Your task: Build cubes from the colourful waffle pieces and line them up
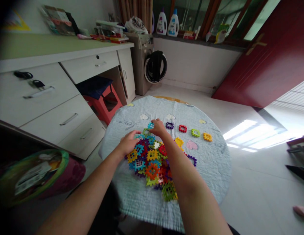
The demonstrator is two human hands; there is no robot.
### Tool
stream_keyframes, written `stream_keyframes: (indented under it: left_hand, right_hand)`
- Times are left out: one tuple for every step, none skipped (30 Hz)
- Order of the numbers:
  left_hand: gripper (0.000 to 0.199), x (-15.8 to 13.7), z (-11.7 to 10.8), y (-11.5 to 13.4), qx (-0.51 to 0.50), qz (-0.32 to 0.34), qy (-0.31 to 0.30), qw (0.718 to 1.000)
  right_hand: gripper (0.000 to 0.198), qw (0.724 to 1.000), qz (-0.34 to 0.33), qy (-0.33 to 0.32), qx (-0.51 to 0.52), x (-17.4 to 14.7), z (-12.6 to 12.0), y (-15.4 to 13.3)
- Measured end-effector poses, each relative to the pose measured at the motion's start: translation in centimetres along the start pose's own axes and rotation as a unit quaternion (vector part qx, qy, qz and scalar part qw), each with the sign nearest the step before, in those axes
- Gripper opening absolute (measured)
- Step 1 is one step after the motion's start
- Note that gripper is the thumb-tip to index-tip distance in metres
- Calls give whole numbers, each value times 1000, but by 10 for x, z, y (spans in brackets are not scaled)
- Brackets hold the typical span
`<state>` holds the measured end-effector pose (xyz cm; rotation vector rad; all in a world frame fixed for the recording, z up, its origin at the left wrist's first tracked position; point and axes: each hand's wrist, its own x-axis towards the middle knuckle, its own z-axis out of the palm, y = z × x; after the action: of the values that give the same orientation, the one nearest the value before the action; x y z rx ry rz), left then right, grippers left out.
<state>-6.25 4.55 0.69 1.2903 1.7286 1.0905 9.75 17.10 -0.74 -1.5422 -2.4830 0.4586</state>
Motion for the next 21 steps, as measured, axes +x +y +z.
stream_keyframes:
  left_hand:
    - [33,-3,4,0,62,10,-23,998]
    - [36,-6,8,0,119,17,-48,992]
    - [40,-9,11,1,165,23,-73,983]
    - [43,-12,14,1,195,31,-88,976]
    - [44,-14,17,1,219,38,-97,970]
    - [45,-16,18,2,241,44,-102,964]
    - [44,-17,19,3,262,46,-105,958]
    - [43,-18,18,4,284,47,-106,952]
    - [43,-18,16,5,304,46,-107,945]
    - [42,-17,14,6,324,42,-107,939]
    - [42,-16,12,7,342,37,-105,933]
    - [41,-15,9,8,360,27,-101,927]
    - [41,-14,7,9,377,16,-93,921]
    - [40,-13,5,10,395,4,-84,915]
    - [40,-12,3,10,410,-7,-76,909]
    - [40,-11,2,10,423,-15,-68,903]
    - [40,-11,2,10,432,-18,-63,899]
    - [40,-10,1,10,437,-19,-61,897]
    - [40,-10,1,9,438,-17,-60,897]
    - [40,-11,1,9,437,-14,-60,898]
    - [40,-11,1,9,434,-11,-60,899]
  right_hand:
    - [52,1000,1,7,19,-6,-5,4]
    - [50,999,-5,5,34,-12,-9,6]
    - [49,999,-17,-4,45,-19,-13,8]
    - [49,998,-31,-16,52,-26,-17,8]
    - [49,997,-46,-28,55,-33,-19,7]
    - [49,996,-59,-38,53,-39,-22,5]
    - [50,995,-66,-47,49,-44,-24,2]
    - [50,996,-67,-51,42,-49,-25,-1]
    - [50,996,-63,-53,33,-52,-26,-4]
    - [51,997,-56,-54,24,-55,-26,-7]
    - [52,997,-47,-54,13,-57,-25,-9]
    - [52,998,-39,-53,2,-58,-24,-12]
    - [52,998,-32,-52,-8,-59,-23,-14]
    - [51,998,-26,-52,-19,-59,-21,-17]
    - [50,998,-23,-54,-30,-59,-19,-20]
    - [49,997,-19,-59,-43,-60,-16,-23]
    - [47,996,-16,-67,-58,-60,-14,-27]
    - [45,994,-12,-76,-74,-60,-12,-30]
    - [44,992,-8,-87,-90,-60,-11,-34]
    - [43,990,-5,-97,-104,-61,-10,-36]
    - [42,988,-4,-106,-115,-61,-10,-39]
